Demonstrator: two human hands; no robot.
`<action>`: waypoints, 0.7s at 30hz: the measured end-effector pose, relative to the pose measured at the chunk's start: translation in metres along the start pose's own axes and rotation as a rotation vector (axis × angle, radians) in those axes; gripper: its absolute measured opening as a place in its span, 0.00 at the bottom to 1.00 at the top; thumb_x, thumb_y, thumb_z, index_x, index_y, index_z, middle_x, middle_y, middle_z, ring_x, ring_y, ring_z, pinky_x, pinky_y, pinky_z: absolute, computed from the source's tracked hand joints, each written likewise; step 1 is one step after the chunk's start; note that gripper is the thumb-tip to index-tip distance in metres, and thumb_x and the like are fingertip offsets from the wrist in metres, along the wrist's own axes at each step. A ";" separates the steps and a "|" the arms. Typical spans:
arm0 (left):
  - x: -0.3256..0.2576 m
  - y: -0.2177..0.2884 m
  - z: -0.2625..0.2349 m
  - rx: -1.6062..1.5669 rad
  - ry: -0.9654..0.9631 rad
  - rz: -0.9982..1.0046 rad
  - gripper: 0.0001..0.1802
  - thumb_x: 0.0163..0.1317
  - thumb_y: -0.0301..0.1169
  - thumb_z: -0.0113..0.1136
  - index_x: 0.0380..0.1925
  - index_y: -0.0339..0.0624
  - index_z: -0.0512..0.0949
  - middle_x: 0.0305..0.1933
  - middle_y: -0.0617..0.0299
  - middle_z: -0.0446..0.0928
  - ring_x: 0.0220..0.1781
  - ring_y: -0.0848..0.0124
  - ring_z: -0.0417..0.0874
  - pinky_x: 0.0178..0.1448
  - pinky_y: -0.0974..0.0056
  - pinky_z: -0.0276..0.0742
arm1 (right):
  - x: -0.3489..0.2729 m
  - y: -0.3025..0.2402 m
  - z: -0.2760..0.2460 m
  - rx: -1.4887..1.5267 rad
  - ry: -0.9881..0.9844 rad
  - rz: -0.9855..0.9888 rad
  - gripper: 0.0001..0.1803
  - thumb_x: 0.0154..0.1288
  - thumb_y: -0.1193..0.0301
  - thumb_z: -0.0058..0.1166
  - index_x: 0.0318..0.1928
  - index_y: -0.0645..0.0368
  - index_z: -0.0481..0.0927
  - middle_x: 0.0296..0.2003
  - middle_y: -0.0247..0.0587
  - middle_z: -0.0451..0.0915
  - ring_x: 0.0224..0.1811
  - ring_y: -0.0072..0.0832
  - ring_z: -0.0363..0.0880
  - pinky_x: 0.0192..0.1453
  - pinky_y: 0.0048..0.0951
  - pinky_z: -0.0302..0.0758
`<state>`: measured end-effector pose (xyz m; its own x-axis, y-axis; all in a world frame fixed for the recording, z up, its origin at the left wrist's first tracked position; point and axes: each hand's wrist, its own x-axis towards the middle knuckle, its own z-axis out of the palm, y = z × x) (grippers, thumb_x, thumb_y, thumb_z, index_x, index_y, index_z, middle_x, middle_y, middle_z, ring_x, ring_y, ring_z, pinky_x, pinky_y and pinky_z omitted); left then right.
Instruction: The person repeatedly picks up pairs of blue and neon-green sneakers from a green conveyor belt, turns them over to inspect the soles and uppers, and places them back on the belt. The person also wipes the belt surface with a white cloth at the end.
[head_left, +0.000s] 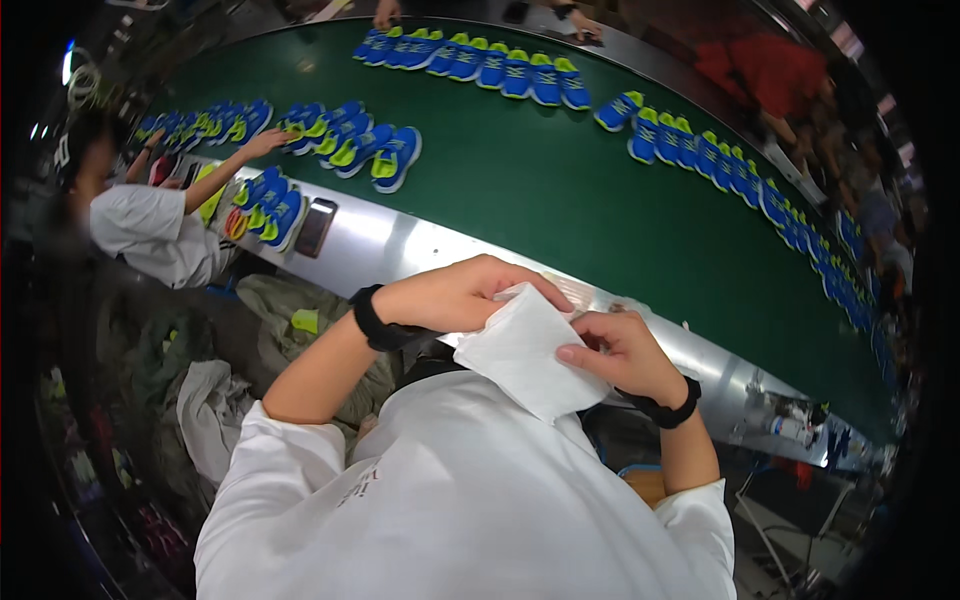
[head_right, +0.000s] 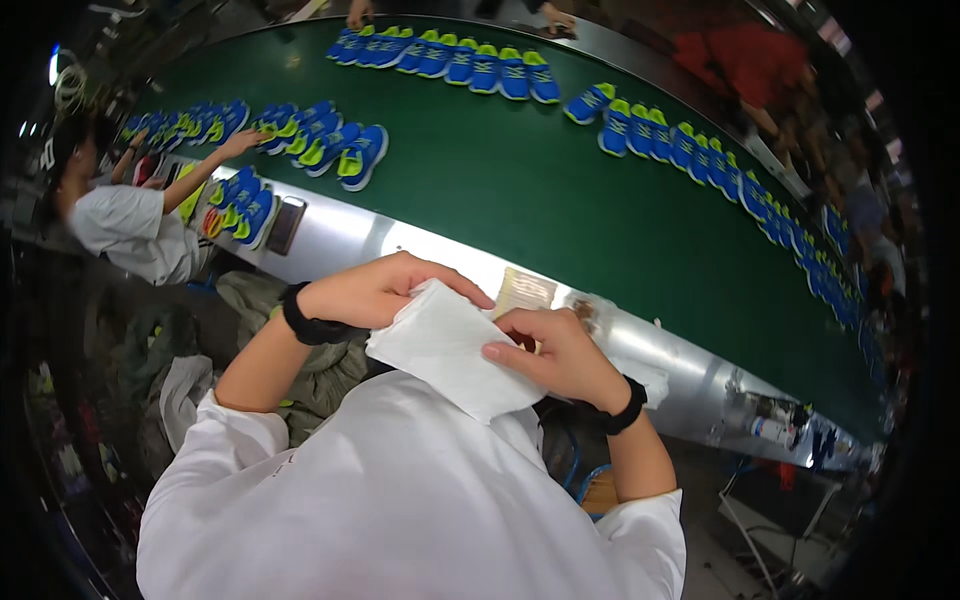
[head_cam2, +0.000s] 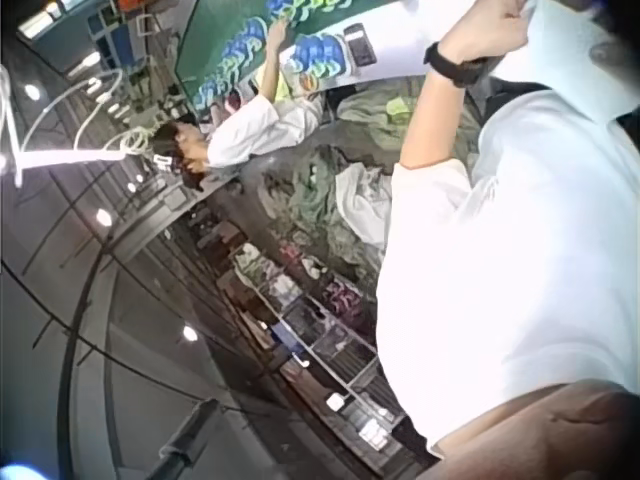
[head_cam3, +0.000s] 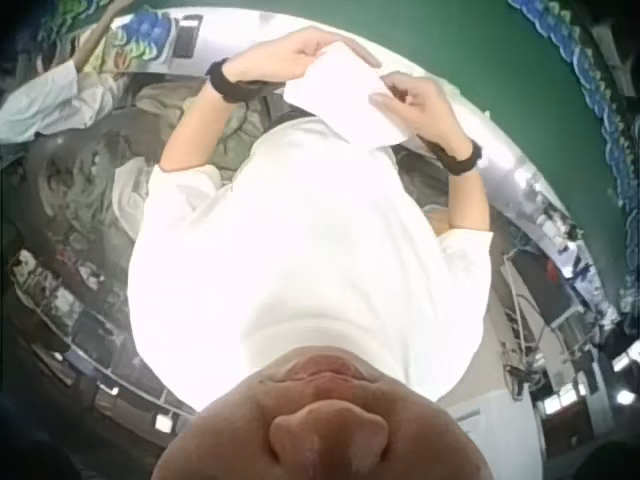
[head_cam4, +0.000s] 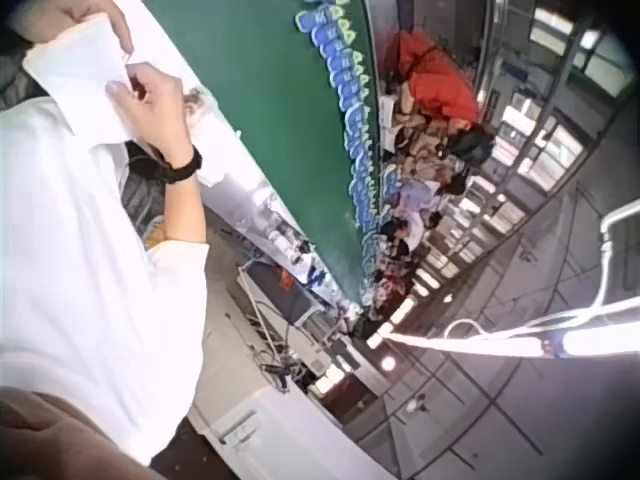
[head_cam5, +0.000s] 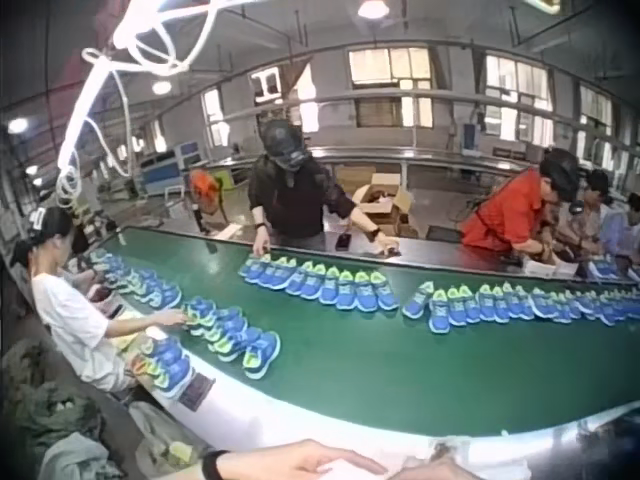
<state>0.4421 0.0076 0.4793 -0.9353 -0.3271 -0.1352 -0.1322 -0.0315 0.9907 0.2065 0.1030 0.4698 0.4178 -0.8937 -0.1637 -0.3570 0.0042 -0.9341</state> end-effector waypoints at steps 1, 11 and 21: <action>-0.025 -0.021 -0.014 -0.272 0.105 0.022 0.27 0.64 0.40 0.56 0.60 0.38 0.67 0.59 0.56 0.72 0.59 0.70 0.73 0.58 0.66 0.71 | 0.019 -0.011 0.015 0.023 0.024 -0.047 0.10 0.60 0.68 0.60 0.36 0.64 0.80 0.25 0.34 0.81 0.25 0.18 0.75 0.30 0.21 0.71; -0.232 -0.152 -0.082 -0.506 0.720 0.112 0.17 0.62 0.18 0.54 0.52 0.35 0.70 0.48 0.61 0.78 0.47 0.75 0.79 0.52 0.71 0.74 | 0.211 -0.022 0.198 0.587 -0.099 0.213 0.08 0.67 0.81 0.43 0.41 0.64 0.77 0.41 0.33 0.78 0.43 0.14 0.74 0.47 0.17 0.70; -0.303 -0.221 -0.090 -1.033 1.565 0.120 0.19 0.69 0.30 0.48 0.57 0.33 0.69 0.53 0.59 0.75 0.52 0.67 0.77 0.59 0.63 0.69 | 0.340 -0.008 0.340 0.491 -0.187 0.012 0.13 0.62 0.79 0.42 0.43 0.61 0.80 0.51 0.40 0.74 0.46 0.27 0.75 0.57 0.26 0.69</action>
<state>0.7845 0.0286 0.3022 0.2617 -0.8055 -0.5317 0.6849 -0.2332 0.6903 0.6361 -0.0484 0.3139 0.5743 -0.7971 -0.1867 0.0529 0.2637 -0.9632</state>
